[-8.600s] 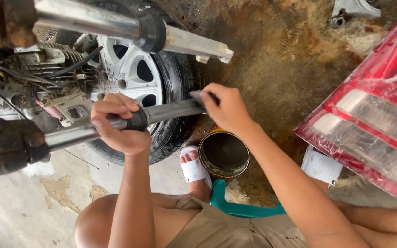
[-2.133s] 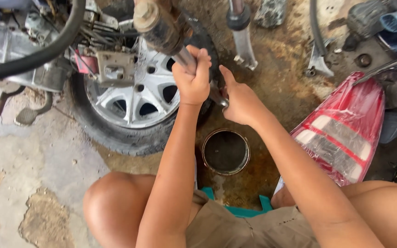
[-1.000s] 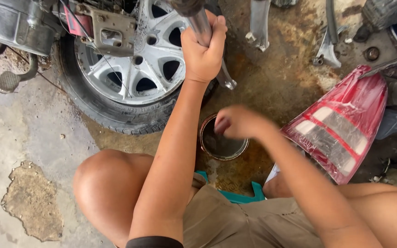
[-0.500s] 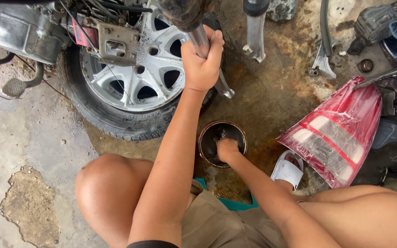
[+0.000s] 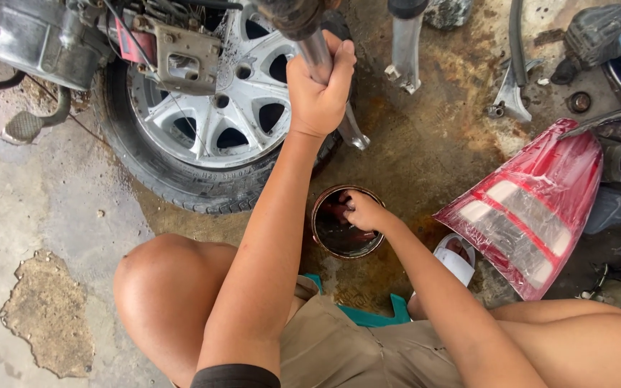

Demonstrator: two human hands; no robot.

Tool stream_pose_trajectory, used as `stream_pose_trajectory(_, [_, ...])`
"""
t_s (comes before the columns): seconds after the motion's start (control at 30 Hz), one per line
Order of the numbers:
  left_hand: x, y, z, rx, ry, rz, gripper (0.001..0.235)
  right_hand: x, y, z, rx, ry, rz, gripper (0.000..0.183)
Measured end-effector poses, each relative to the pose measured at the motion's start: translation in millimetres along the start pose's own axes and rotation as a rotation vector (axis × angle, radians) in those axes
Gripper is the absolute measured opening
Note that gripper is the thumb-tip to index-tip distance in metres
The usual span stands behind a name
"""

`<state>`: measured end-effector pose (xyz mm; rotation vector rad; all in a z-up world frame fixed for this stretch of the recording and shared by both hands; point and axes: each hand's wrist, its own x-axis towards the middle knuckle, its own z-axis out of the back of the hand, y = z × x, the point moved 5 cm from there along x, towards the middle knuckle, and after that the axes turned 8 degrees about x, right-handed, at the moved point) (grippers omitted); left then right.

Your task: The person sands a metal motorcycle fork with sandpaper and a liquid from a container while the fork remains attached to the vehicle.

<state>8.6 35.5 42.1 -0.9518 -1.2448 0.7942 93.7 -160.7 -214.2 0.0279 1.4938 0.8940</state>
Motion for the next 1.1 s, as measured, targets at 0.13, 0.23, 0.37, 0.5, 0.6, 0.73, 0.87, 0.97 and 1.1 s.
stream_pose_trajectory(0.13, [0,6,-2,-0.049,0.012,0.006,0.027,-37,32,1,0.030,0.023,-0.024,0.032])
stream_pose_trajectory(0.23, [0,10,1,-0.041,0.010,0.062,0.027,-57,43,-3,-0.071,0.003,0.022,0.063])
stream_pose_trajectory(0.37, [2,11,1,-0.009,0.115,0.031,0.033,-53,27,-2,-0.115,-0.038,0.172,0.025])
stream_pose_trajectory(0.5, [4,8,-3,-0.127,0.221,0.096,0.040,-71,31,24,-0.048,-0.107,0.310,0.013])
stream_pose_trajectory(0.6, [2,-4,-1,-0.101,0.287,0.209,0.034,-129,63,51,-0.019,-0.232,0.129,0.020])
stream_pose_trajectory(0.73, [3,-11,-6,-0.064,0.323,0.327,0.029,-165,75,81,0.047,-0.353,0.111,0.022])
stream_pose_trajectory(0.87, [3,-29,-24,0.136,0.429,0.435,0.043,-189,83,116,0.070,-0.549,0.085,0.021])
stream_pose_trajectory(0.97, [-1,-39,-44,0.146,0.403,0.475,0.043,-196,81,150,0.050,-0.718,0.177,0.018])
stream_pose_trajectory(1.1, [10,17,-74,0.135,0.249,0.487,0.037,-193,61,203,0.049,-0.912,0.341,0.013])
